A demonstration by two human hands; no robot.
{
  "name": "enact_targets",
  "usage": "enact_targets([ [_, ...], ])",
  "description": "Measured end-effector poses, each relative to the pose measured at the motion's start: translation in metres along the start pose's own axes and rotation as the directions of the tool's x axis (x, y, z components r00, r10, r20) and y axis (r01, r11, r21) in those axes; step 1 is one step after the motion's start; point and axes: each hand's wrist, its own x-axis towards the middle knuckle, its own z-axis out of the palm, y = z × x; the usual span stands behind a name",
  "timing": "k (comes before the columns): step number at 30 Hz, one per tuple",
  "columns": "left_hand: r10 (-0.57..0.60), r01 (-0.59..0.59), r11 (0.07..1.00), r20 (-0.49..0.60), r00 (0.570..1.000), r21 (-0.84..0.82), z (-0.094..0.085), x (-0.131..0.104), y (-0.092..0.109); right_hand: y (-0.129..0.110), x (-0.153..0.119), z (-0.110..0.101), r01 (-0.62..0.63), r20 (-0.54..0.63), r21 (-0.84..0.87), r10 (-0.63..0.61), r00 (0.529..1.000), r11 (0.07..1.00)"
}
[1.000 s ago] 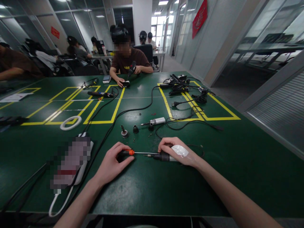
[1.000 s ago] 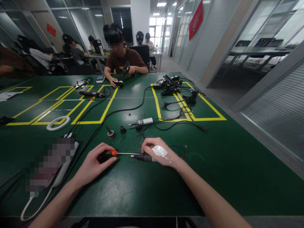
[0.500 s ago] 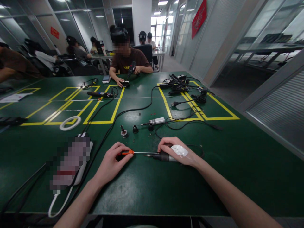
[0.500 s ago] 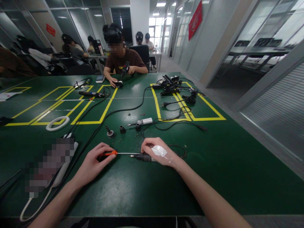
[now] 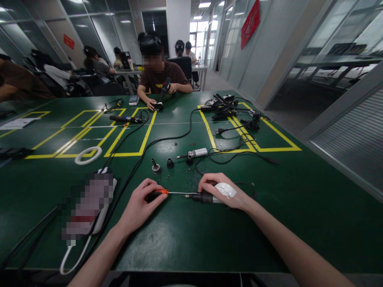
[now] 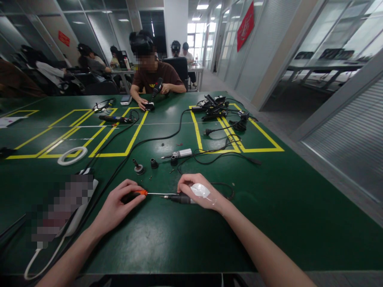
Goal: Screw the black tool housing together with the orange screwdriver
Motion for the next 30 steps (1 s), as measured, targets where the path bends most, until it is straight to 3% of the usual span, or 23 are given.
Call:
enact_targets([
  [30, 0.014, -0.014, 1.000, 0.024, 1.000, -0.012, 0.0018, -0.0010, -0.0050, -0.0011, 0.0003, -0.0016, 0.007, 0.013, -0.002, -0.007, 1.000, 1.000],
])
